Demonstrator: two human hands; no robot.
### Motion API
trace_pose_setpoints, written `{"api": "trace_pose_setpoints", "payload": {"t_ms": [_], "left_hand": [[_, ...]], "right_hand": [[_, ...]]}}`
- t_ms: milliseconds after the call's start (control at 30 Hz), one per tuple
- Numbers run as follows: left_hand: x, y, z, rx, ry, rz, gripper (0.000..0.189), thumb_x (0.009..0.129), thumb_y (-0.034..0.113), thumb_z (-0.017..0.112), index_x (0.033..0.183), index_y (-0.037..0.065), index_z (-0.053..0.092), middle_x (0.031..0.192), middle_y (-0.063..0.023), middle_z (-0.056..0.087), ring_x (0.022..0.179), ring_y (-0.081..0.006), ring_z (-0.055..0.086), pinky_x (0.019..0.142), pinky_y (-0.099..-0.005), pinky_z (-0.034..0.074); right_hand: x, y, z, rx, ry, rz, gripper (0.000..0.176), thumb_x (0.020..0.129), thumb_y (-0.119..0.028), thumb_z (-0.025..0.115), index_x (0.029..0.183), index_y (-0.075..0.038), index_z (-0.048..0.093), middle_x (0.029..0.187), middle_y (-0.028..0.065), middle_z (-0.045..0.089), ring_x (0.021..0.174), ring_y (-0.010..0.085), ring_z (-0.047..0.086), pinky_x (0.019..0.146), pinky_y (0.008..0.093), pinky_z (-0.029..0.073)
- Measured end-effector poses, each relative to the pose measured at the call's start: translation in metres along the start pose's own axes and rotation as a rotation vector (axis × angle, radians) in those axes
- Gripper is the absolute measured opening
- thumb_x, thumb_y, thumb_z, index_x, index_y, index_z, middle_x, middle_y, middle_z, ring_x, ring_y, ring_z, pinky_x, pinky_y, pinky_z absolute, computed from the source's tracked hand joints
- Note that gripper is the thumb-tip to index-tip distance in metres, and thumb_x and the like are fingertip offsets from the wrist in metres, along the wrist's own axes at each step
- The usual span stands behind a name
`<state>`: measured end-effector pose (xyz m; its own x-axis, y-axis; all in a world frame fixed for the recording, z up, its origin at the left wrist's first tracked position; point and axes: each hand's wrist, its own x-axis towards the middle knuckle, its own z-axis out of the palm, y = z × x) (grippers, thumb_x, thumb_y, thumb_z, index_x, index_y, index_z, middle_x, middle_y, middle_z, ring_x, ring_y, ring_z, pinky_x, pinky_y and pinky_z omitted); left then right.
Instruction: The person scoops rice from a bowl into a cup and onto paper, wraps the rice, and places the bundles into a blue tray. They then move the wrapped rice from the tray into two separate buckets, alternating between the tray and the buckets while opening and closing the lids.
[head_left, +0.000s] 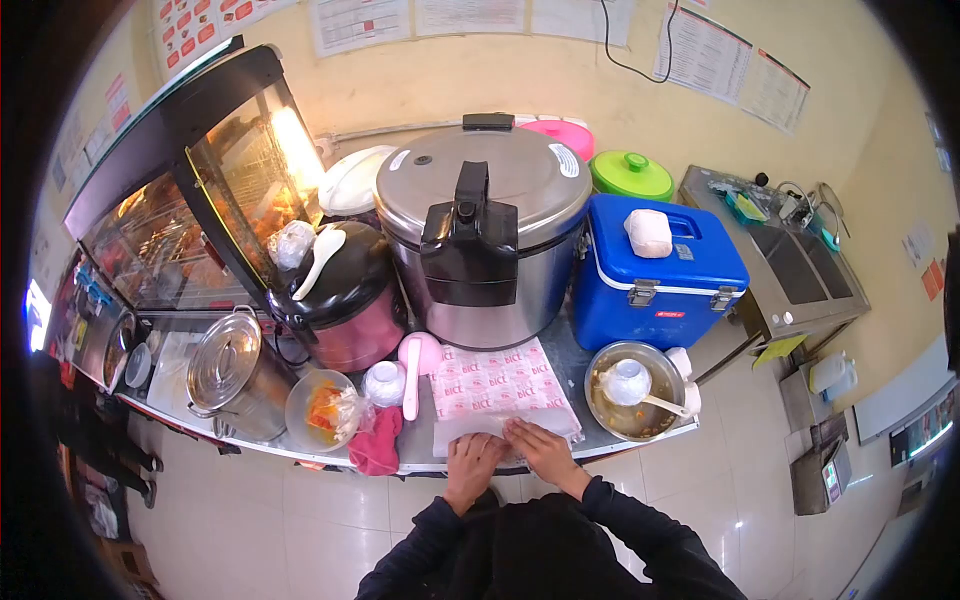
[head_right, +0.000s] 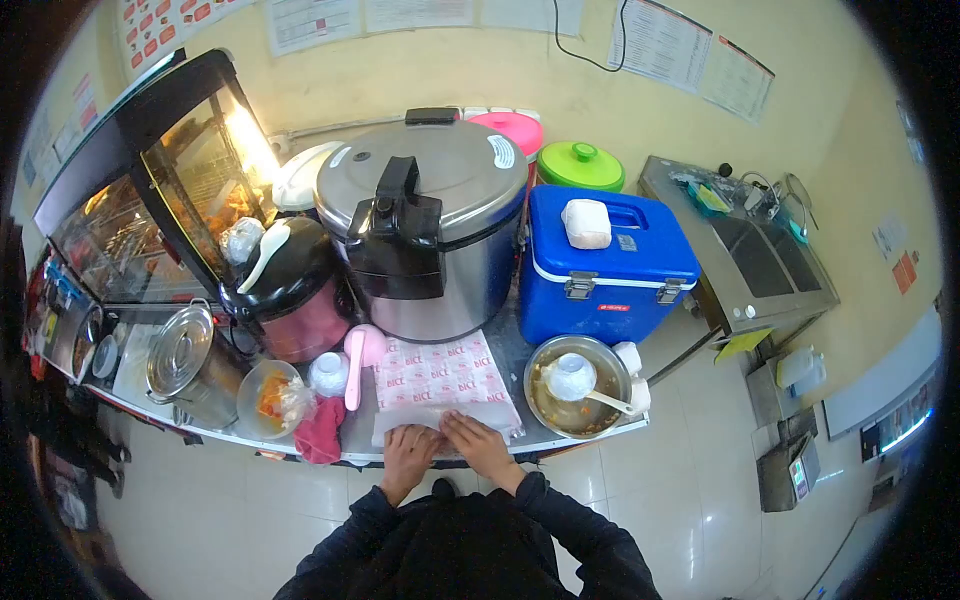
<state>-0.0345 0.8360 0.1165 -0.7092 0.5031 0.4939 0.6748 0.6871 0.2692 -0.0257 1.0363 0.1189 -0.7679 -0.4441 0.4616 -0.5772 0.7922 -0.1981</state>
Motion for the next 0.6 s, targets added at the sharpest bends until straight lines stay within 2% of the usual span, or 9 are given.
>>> {"api": "trace_pose_setpoints", "payload": {"t_ms": [67,167,267,367,400,600], "left_hand": [[-0.005,0.005,0.000,0.149,0.216,-0.024,0.031,0.088,0.019,0.061,0.118,0.010,0.065,0.118,-0.0081,0.062,0.118,-0.0248,0.057,0.095,-0.0378,0.043],[0.024,0.003,-0.035,0.145,-0.006,0.189,0.034,0.090,0.022,0.064,0.120,0.007,0.065,0.132,-0.0116,0.059,0.126,-0.0258,0.054,0.096,-0.0398,0.043],[0.005,-0.025,-0.011,0.012,-0.099,0.192,0.040,0.089,0.020,0.065,0.125,0.002,0.063,0.140,-0.0141,0.055,0.132,-0.0276,0.051,0.101,-0.0394,0.045],[-0.016,-0.039,-0.011,-0.123,-0.079,0.108,0.041,0.090,0.016,0.063,0.129,0.002,0.060,0.136,-0.0133,0.057,0.128,-0.0281,0.054,0.103,-0.0377,0.046],[-0.020,-0.041,-0.013,-0.164,-0.059,0.077,0.041,0.087,0.011,0.064,0.127,0.001,0.061,0.129,-0.0142,0.062,0.123,-0.0279,0.057,0.098,-0.0362,0.050],[-0.015,-0.054,-0.023,-0.269,-0.109,0.018,0.033,0.079,0.004,0.066,0.112,0.002,0.070,0.109,-0.0090,0.068,0.101,-0.0274,0.063,0.087,-0.0367,0.053]], "right_hand": [[-0.001,0.001,-0.001,-0.010,-0.015,-0.012,0.046,0.083,-0.009,0.058,0.129,-0.005,0.060,0.133,0.0101,0.062,0.126,0.0216,0.057,0.103,0.0341,0.049],[-0.004,0.002,-0.003,-0.033,-0.032,-0.039,0.047,0.084,-0.011,0.059,0.130,-0.006,0.060,0.134,0.0095,0.061,0.127,0.0210,0.057,0.105,0.0355,0.047],[-0.004,0.003,-0.012,-0.034,-0.024,-0.053,0.045,0.086,-0.014,0.060,0.130,-0.007,0.060,0.135,0.0088,0.060,0.126,0.0199,0.057,0.106,0.0356,0.047],[-0.019,0.011,-0.014,-0.008,0.017,-0.045,0.042,0.087,-0.016,0.064,0.128,-0.007,0.062,0.133,0.0076,0.062,0.121,0.0195,0.060,0.100,0.0342,0.050],[-0.023,0.015,-0.012,-0.001,0.045,-0.043,0.041,0.086,-0.015,0.066,0.126,-0.007,0.064,0.131,0.0073,0.063,0.118,0.0198,0.063,0.097,0.0336,0.053],[-0.037,0.020,-0.008,0.042,0.057,-0.004,0.036,0.083,-0.010,0.069,0.119,-0.008,0.068,0.121,0.0059,0.069,0.107,0.0205,0.068,0.089,0.0318,0.057]]}}
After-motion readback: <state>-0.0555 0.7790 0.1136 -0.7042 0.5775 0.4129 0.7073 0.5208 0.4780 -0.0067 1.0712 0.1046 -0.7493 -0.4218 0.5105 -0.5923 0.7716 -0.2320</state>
